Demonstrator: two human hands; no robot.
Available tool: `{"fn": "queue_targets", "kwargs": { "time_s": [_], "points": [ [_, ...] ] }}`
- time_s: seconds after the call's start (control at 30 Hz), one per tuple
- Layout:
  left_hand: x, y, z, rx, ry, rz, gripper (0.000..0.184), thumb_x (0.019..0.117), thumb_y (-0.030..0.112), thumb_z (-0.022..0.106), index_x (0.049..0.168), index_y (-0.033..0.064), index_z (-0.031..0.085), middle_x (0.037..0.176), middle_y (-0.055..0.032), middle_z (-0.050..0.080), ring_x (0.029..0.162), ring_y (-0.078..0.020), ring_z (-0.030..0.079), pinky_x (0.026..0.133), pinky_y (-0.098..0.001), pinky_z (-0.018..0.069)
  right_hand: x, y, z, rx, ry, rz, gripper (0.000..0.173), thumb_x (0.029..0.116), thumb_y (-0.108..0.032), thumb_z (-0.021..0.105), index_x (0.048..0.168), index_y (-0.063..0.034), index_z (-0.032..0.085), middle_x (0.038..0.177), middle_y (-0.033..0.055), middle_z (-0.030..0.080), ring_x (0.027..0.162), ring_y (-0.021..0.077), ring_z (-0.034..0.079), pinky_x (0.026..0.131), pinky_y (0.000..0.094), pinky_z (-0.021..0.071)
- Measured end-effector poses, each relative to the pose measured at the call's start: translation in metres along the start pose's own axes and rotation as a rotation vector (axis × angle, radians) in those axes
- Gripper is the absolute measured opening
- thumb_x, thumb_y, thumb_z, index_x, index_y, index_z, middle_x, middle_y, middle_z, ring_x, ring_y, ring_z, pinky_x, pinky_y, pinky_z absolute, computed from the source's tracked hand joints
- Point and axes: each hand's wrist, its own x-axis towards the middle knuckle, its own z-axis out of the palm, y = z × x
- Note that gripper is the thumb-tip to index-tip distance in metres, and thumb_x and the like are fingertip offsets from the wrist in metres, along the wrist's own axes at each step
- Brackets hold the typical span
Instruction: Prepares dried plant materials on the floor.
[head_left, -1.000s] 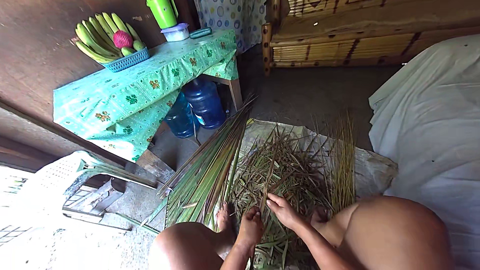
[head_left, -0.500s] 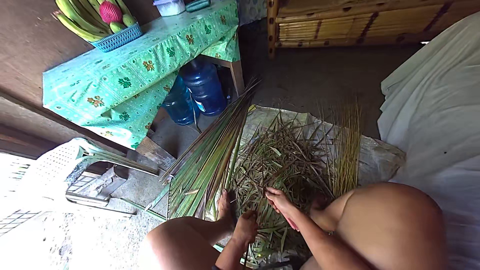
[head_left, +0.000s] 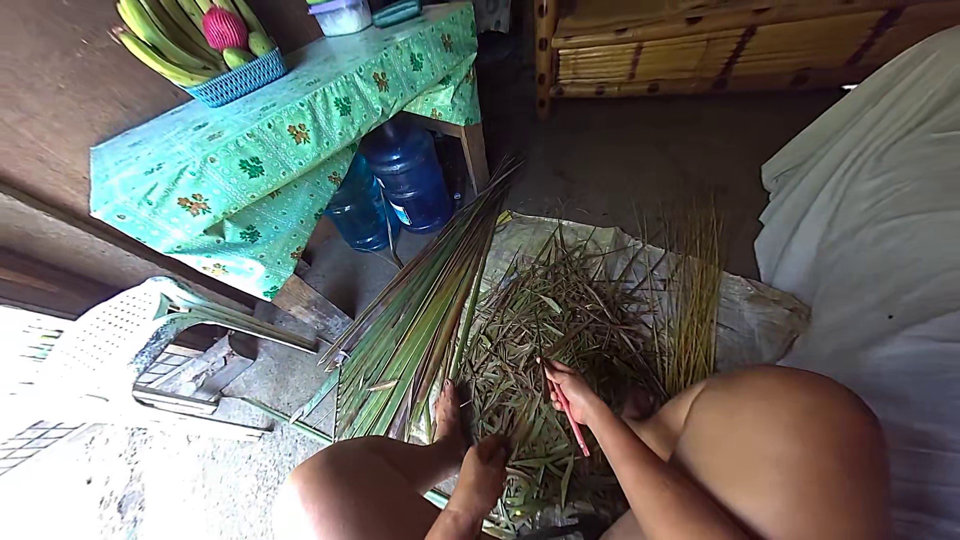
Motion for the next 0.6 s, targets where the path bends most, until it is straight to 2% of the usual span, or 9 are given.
{"fn": "queue_targets", "kwargs": {
  "time_s": [0.27, 0.37, 0.4, 0.57, 0.6],
  "points": [
    [-0.041, -0.002, -0.018, -0.017, 0.020, 0.095, 0.026, 0.1042, 0.003, 0.043, 0.120, 0.0000, 0.063, 0.063, 0.0062, 0.043, 0.047, -0.0022, 0.036, 0.045, -0.0193, 0.0331, 0.014, -0.032, -0.013, 0.270, -0.028, -0.063, 0.024, 0.1111, -0.031, 0.042, 0.127, -0.0175, 0.055, 0.069, -0.0031, 0.047, 0.047, 0.0060, 0.042, 0.041, 0.0196, 0.0354],
    [-0.050, 0.000, -0.021, -0.033, 0.019, 0.091, 0.027, 0.1041, 0.002, 0.042, 0.120, 0.0002, 0.063, 0.063, 0.0060, 0.044, 0.047, -0.0021, 0.037, 0.045, -0.0189, 0.0330, 0.021, -0.040, -0.022, 0.340, -0.044, -0.074, 0.022, 0.1114, -0.034, 0.040, 0.112, -0.0162, 0.053, 0.068, -0.0032, 0.047, 0.045, 0.0053, 0.043, 0.040, 0.0188, 0.0377],
    [-0.052, 0.000, -0.022, -0.048, 0.019, 0.087, 0.027, 0.1040, 0.002, 0.042, 0.120, 0.0007, 0.063, 0.063, 0.0061, 0.045, 0.046, -0.0017, 0.036, 0.044, -0.0184, 0.0321, 0.023, -0.042, -0.025, 0.356, -0.047, -0.070, 0.024, 0.1112, -0.036, 0.040, 0.110, -0.0165, 0.053, 0.067, -0.0034, 0.048, 0.044, 0.0053, 0.044, 0.039, 0.0190, 0.0381],
    [-0.060, 0.004, -0.031, -0.131, -0.013, 0.054, 0.028, 0.1058, 0.005, 0.039, 0.121, 0.0052, 0.063, 0.057, 0.0084, 0.040, 0.042, -0.0009, 0.032, 0.039, -0.0173, 0.0280, 0.027, -0.047, -0.037, 0.485, -0.059, -0.091, 0.021, 0.1115, -0.036, 0.038, 0.112, -0.0187, 0.051, 0.064, -0.0042, 0.046, 0.042, 0.0043, 0.043, 0.038, 0.0190, 0.0387],
    [-0.060, 0.003, -0.033, -0.156, -0.006, 0.046, 0.028, 0.1062, 0.005, 0.038, 0.120, 0.0053, 0.062, 0.057, 0.0082, 0.039, 0.041, -0.0010, 0.032, 0.038, -0.0174, 0.0274, 0.027, -0.046, -0.039, 0.534, -0.095, -0.098, 0.020, 0.1120, -0.034, 0.037, 0.116, -0.0196, 0.051, 0.065, -0.0045, 0.046, 0.043, 0.0039, 0.044, 0.038, 0.0186, 0.0395]
  ]
}}
